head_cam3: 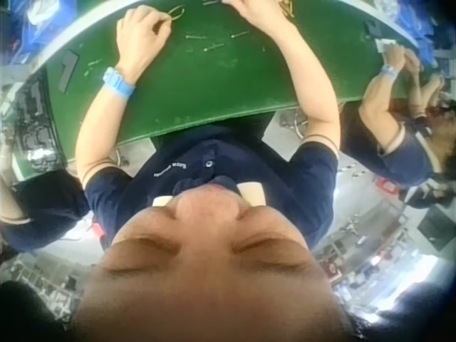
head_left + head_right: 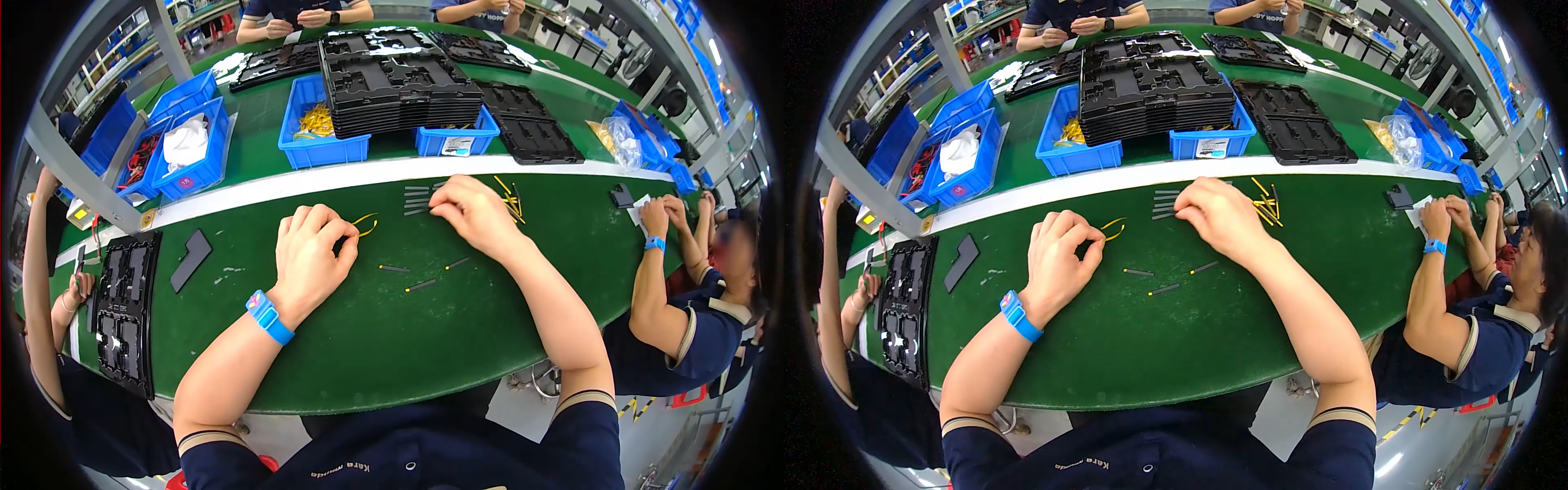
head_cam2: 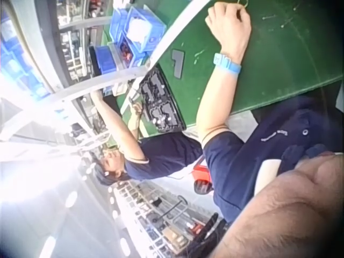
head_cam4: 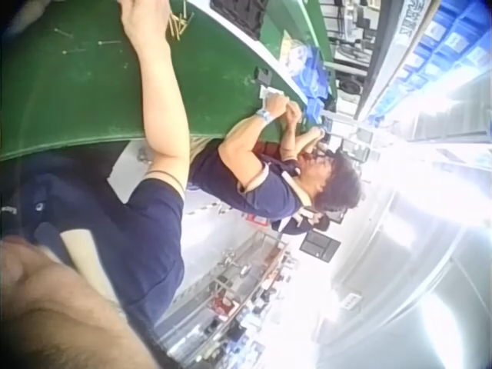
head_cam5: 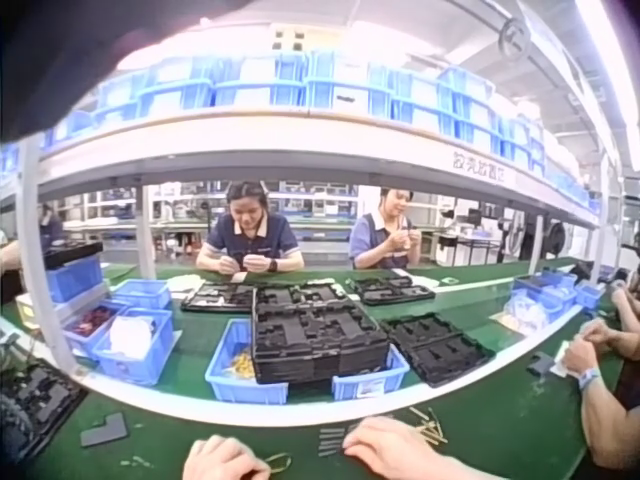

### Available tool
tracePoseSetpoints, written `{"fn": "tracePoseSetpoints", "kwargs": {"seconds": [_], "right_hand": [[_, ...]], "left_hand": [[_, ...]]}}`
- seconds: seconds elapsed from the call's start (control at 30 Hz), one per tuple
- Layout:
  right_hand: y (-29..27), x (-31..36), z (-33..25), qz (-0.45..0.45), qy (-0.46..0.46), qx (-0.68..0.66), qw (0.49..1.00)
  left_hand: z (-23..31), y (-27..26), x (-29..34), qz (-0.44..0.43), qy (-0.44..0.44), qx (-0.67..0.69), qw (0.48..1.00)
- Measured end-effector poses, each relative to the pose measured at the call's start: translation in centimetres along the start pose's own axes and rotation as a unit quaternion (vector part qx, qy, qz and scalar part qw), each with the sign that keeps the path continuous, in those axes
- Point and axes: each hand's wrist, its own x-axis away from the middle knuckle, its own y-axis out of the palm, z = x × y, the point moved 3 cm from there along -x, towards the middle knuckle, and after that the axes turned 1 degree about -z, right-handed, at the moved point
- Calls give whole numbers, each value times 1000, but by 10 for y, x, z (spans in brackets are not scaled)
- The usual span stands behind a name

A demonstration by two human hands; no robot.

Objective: The person assembles small plastic components and metal terminals by hand, taking them from bins and placing them into an assembly tray.

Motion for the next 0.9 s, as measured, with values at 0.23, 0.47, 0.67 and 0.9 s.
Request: {"fn": "tracePoseSetpoints", "kwargs": {"seconds": [0.23, 0.47, 0.67, 0.9], "right_hand": [[20, -2, -11, -11, -71, 73, 995], [15, 2, -43, -138, 17, -82, 987], [30, 12, -53, -238, 11, -56, 970], [24, 11, -55, -172, 24, -153, 973]], "left_hand": [[2, -2, 0, -4, 3, -5, 1000], [4, -4, -1, -7, 13, 32, 999], [13, -2, 4, -36, 73, 80, 993], [18, -3, 4, -76, 97, 131, 984]]}}
